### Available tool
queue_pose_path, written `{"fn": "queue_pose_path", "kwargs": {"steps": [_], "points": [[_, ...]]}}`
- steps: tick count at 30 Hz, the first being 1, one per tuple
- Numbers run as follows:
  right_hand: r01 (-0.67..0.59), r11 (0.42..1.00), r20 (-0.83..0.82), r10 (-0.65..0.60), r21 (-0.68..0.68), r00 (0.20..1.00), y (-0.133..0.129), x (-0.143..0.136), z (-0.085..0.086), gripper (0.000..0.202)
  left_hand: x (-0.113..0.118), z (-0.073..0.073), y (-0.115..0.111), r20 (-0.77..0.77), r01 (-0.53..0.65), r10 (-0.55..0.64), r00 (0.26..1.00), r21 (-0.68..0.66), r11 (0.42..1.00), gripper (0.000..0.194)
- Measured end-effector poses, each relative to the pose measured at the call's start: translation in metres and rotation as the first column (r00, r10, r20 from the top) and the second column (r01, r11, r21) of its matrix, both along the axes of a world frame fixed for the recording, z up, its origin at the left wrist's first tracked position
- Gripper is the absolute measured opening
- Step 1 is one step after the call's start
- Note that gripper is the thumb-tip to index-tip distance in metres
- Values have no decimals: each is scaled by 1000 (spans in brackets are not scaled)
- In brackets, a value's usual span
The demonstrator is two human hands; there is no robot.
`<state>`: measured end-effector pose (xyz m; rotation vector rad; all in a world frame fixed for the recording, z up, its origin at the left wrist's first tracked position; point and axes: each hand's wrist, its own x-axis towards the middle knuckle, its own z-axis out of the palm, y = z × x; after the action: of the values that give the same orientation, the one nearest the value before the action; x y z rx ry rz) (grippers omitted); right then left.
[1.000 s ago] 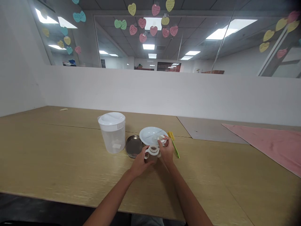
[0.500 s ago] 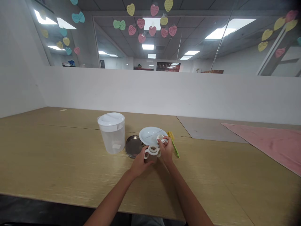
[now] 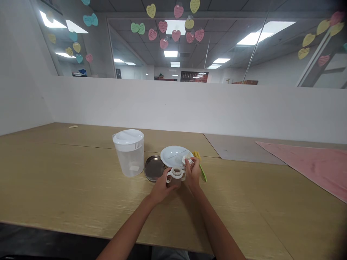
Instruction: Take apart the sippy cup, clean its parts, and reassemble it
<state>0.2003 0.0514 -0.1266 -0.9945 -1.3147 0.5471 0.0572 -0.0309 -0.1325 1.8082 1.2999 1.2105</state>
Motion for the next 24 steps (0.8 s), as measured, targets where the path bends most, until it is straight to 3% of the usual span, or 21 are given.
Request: {"fn": "queue_pose_path", "kwargs": {"steps": [24], "points": [[-15, 998, 248, -2, 67, 969, 10, 10, -2, 32, 1, 4, -2, 42, 20, -20, 999, -12, 1000, 64]]}}
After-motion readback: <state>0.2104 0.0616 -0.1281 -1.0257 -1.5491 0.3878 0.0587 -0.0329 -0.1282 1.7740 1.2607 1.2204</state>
